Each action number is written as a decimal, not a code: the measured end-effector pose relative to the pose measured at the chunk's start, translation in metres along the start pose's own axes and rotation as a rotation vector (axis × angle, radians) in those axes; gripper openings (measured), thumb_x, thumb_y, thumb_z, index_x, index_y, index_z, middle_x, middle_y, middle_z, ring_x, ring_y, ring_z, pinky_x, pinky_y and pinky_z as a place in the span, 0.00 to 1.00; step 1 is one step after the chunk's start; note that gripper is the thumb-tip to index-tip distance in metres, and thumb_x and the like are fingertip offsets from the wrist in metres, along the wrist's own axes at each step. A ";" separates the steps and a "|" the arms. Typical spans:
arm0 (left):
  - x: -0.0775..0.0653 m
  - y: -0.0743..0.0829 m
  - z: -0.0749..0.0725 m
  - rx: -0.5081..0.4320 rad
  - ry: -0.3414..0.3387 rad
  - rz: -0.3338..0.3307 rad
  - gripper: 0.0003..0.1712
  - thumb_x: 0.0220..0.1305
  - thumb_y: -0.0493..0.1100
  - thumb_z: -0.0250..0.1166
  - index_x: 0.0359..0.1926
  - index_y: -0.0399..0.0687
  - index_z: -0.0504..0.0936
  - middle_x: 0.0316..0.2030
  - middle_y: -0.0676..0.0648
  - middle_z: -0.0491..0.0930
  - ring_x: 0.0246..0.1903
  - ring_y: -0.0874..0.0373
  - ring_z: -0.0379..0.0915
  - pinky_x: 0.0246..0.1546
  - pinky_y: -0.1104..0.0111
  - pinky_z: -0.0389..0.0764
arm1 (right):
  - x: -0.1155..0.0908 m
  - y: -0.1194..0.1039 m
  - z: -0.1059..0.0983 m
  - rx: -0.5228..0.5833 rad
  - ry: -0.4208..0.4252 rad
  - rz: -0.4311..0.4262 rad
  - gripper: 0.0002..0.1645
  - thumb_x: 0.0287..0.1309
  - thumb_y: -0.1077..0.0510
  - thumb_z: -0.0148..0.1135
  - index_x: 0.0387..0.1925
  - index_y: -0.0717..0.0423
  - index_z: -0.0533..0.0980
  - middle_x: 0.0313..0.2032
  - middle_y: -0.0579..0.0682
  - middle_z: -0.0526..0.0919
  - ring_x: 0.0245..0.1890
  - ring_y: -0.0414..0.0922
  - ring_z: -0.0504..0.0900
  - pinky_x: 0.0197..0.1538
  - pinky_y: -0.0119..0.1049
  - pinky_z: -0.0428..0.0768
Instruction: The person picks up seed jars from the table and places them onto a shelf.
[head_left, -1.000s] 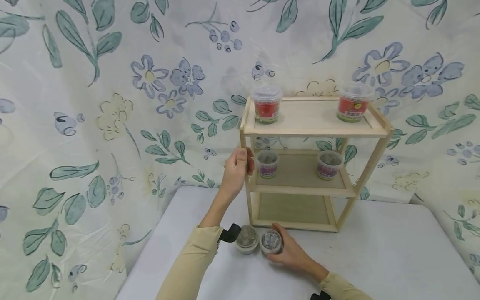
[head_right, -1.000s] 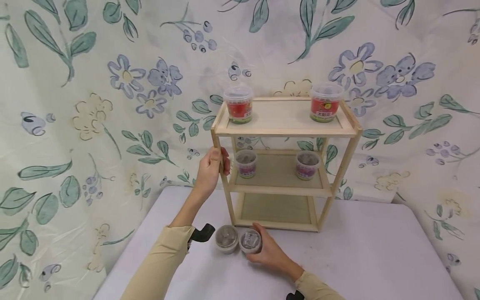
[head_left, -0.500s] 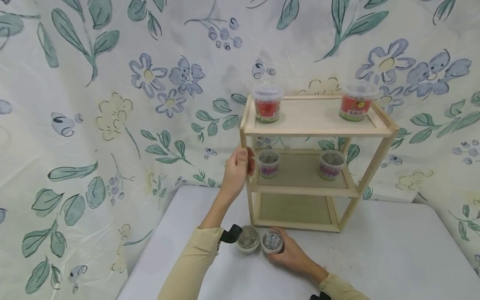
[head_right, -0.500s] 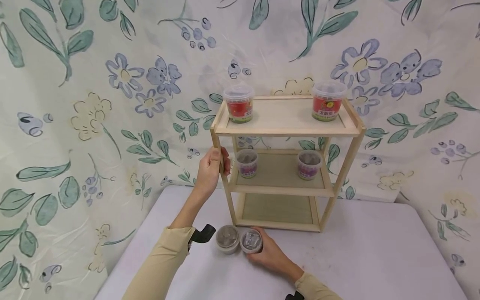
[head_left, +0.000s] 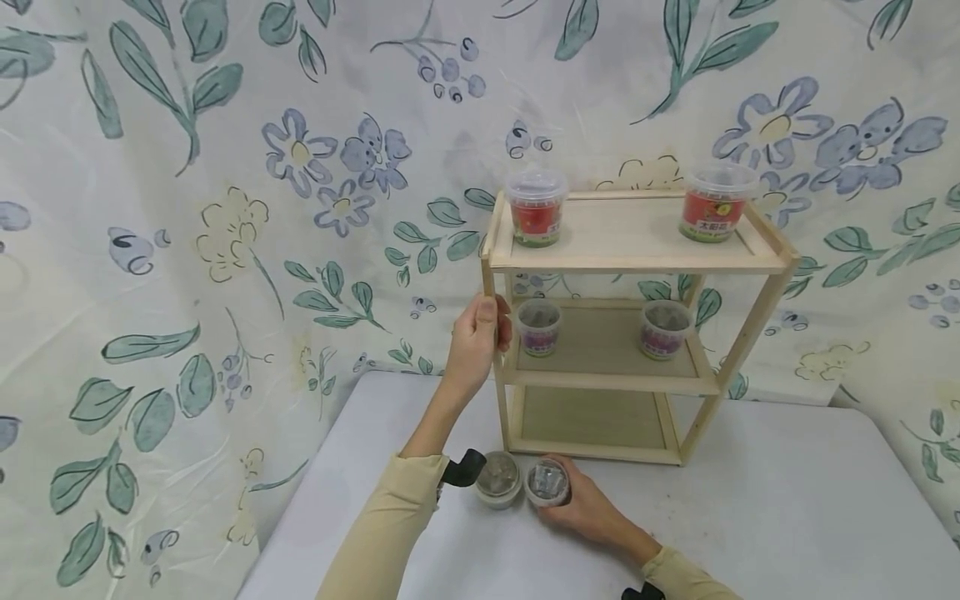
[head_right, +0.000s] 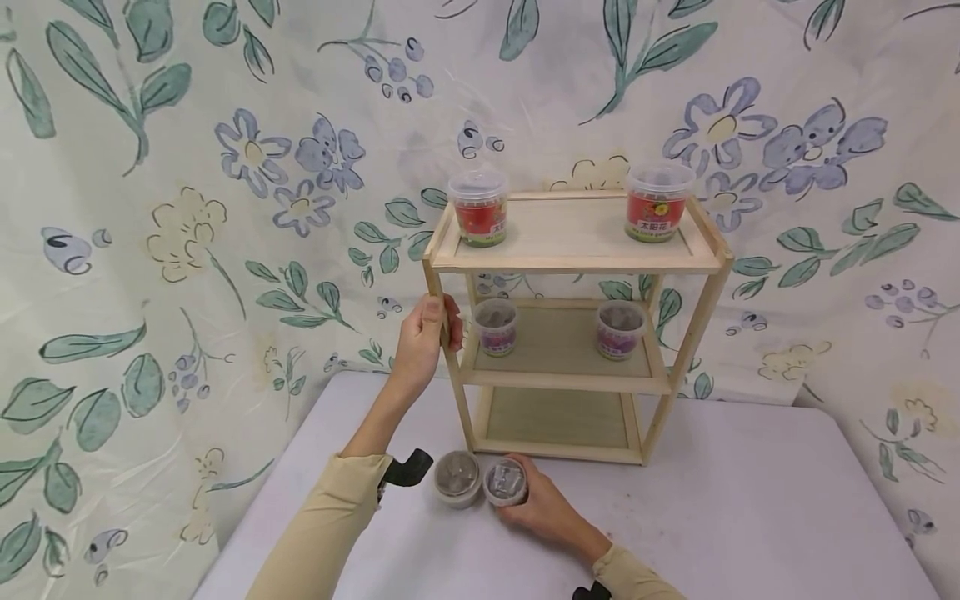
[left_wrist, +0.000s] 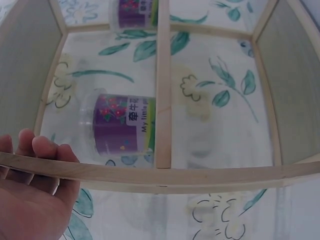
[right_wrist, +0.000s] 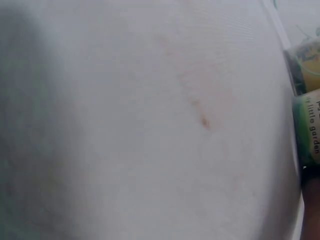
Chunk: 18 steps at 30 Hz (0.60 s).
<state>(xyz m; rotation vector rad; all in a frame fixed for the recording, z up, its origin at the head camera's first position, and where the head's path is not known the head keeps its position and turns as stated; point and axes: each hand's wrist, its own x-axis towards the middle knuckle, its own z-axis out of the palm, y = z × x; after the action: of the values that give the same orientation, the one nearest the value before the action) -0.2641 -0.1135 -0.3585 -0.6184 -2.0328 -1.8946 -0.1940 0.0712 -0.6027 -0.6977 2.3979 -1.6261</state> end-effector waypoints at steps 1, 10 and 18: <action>0.000 0.000 0.000 0.000 0.000 0.005 0.26 0.80 0.49 0.38 0.42 0.28 0.69 0.23 0.35 0.68 0.21 0.56 0.64 0.24 0.71 0.71 | 0.000 0.000 -0.001 -0.005 0.003 -0.002 0.49 0.47 0.56 0.76 0.68 0.63 0.61 0.58 0.57 0.75 0.58 0.54 0.76 0.62 0.49 0.73; 0.000 -0.003 -0.001 0.008 -0.006 0.025 0.36 0.76 0.62 0.40 0.42 0.26 0.68 0.22 0.41 0.69 0.20 0.58 0.64 0.23 0.72 0.71 | 0.010 -0.009 -0.012 0.001 0.086 0.070 0.49 0.46 0.55 0.77 0.67 0.61 0.62 0.56 0.59 0.76 0.57 0.55 0.76 0.60 0.53 0.72; -0.001 -0.001 -0.002 0.014 -0.007 0.014 0.25 0.81 0.47 0.38 0.42 0.26 0.68 0.23 0.32 0.68 0.21 0.54 0.64 0.24 0.68 0.71 | 0.030 -0.019 -0.028 -0.001 0.198 0.057 0.50 0.45 0.58 0.76 0.67 0.66 0.61 0.58 0.63 0.75 0.59 0.59 0.74 0.62 0.57 0.70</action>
<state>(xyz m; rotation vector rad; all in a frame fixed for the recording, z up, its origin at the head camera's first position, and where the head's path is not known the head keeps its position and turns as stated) -0.2642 -0.1152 -0.3601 -0.6356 -2.0385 -1.8716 -0.2255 0.0747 -0.5706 -0.4835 2.5266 -1.7452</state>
